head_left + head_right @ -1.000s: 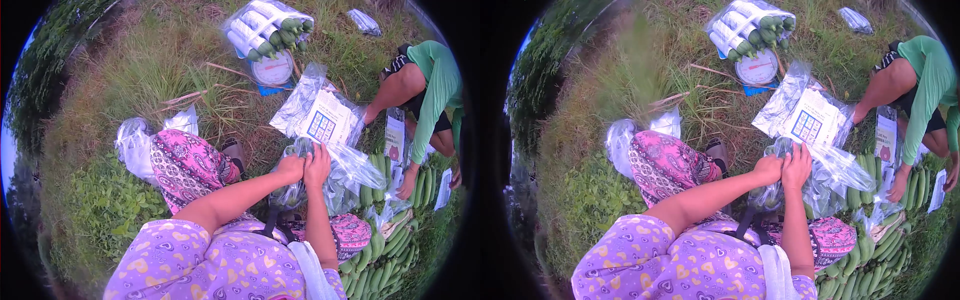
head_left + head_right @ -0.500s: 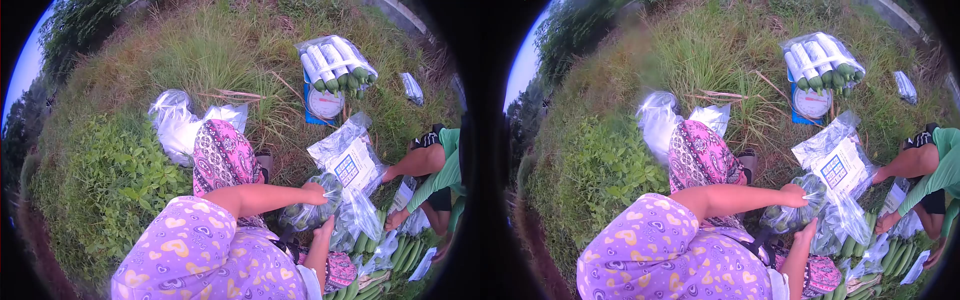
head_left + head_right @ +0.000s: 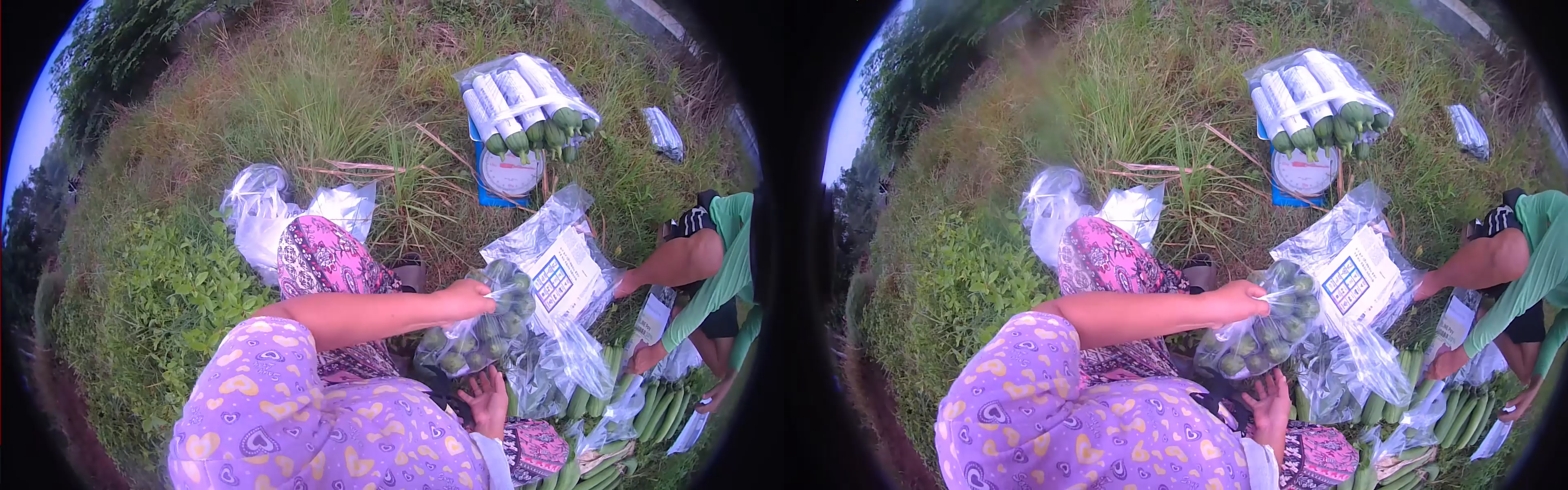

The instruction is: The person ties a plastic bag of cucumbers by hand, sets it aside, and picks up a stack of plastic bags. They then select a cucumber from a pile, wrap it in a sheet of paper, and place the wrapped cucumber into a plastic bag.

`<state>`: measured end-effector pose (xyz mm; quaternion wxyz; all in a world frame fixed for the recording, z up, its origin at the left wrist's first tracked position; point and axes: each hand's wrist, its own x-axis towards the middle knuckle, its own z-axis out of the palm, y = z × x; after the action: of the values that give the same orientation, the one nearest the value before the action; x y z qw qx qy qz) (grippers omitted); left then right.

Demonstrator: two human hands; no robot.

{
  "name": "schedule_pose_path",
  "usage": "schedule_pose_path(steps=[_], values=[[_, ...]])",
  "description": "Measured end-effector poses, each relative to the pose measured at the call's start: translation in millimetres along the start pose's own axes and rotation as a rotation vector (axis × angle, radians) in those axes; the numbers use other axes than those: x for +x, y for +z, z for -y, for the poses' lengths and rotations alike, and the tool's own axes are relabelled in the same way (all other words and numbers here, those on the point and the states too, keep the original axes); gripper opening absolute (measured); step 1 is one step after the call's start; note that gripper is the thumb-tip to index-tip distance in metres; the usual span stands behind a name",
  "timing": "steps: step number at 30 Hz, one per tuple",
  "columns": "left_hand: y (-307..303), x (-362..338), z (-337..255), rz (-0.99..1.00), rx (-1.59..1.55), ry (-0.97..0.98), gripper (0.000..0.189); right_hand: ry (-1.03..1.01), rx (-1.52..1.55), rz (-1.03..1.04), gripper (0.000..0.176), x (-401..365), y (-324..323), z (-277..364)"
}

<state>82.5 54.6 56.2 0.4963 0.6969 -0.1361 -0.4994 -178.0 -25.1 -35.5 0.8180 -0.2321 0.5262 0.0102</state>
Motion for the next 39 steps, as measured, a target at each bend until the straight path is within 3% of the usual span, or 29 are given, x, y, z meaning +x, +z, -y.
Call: schedule_pose_path(steps=[2, 5, 8, 9, 10, 15, 21, 26, 28, 31, 32, 34, 36, 39], values=[[-42.2, -23.5, -47.1, -0.039, -0.176, -0.013, 0.016, -0.177, -0.175, 0.047, 0.058, -7.8, -7.6, 8.1], [-118.0, -44.0, -99.1, -0.232, -0.216, 0.006, 0.013, -0.270, -0.165, -0.018, 0.053, -6.9, 0.7, 21.9], [-189.1, -83.1, -155.9, -0.517, -0.210, 0.034, 0.023, -0.256, -0.191, -0.012, 0.052, -1.3, 4.5, 27.9], [-203.2, -106.7, -178.0, -0.485, -0.325, 0.091, 0.028, -0.240, -0.202, -0.006, 0.052, 0.3, 8.3, 29.6], [-260.0, -94.6, -168.4, -0.593, -0.299, 0.066, 0.027, -0.237, -0.211, 0.004, 0.051, 1.3, 12.0, 29.4], [-382.6, -128.0, -203.0, -0.737, -0.423, 0.299, 0.025, -0.234, -0.290, -0.003, 0.047, 12.4, 33.5, 33.3], [-543.7, -85.3, -133.0, -1.059, -0.476, 0.339, 0.032, -0.197, -0.397, -0.116, 0.046, 28.0, 31.3, 31.8], [-595.6, -51.3, -28.9, -1.237, -0.610, 0.328, 0.038, -0.163, -0.468, -0.211, 0.043, 32.3, 32.1, 29.1], [-606.0, -35.6, 26.6, -1.323, -0.476, 0.186, 0.037, -0.153, -0.475, -0.265, 0.043, 28.0, 33.7, 27.3], [-689.1, 8.9, 160.5, -1.295, -0.333, 0.104, 0.048, -0.157, -0.488, -0.291, 0.040, 8.6, 50.6, 32.7], [-661.4, 6.6, 142.2, -1.410, -0.251, 0.103, 0.050, -0.163, -0.485, -0.294, 0.040, 3.9, 55.6, 34.0], [-713.7, 15.0, 174.2, -1.422, -0.011, -0.038, 0.048, -0.181, -0.499, -0.323, 0.040, 0.6, 60.9, 36.3], [-743.0, 9.9, 179.1, -1.235, 0.879, -0.534, 0.044, -0.176, -0.529, -0.337, 0.039, -3.7, 67.3, 36.0], [-721.4, 21.7, 145.2, -1.467, 0.485, -0.636, 0.043, -0.246, -0.619, -0.338, 0.038, -7.7, 98.4, 46.1]])
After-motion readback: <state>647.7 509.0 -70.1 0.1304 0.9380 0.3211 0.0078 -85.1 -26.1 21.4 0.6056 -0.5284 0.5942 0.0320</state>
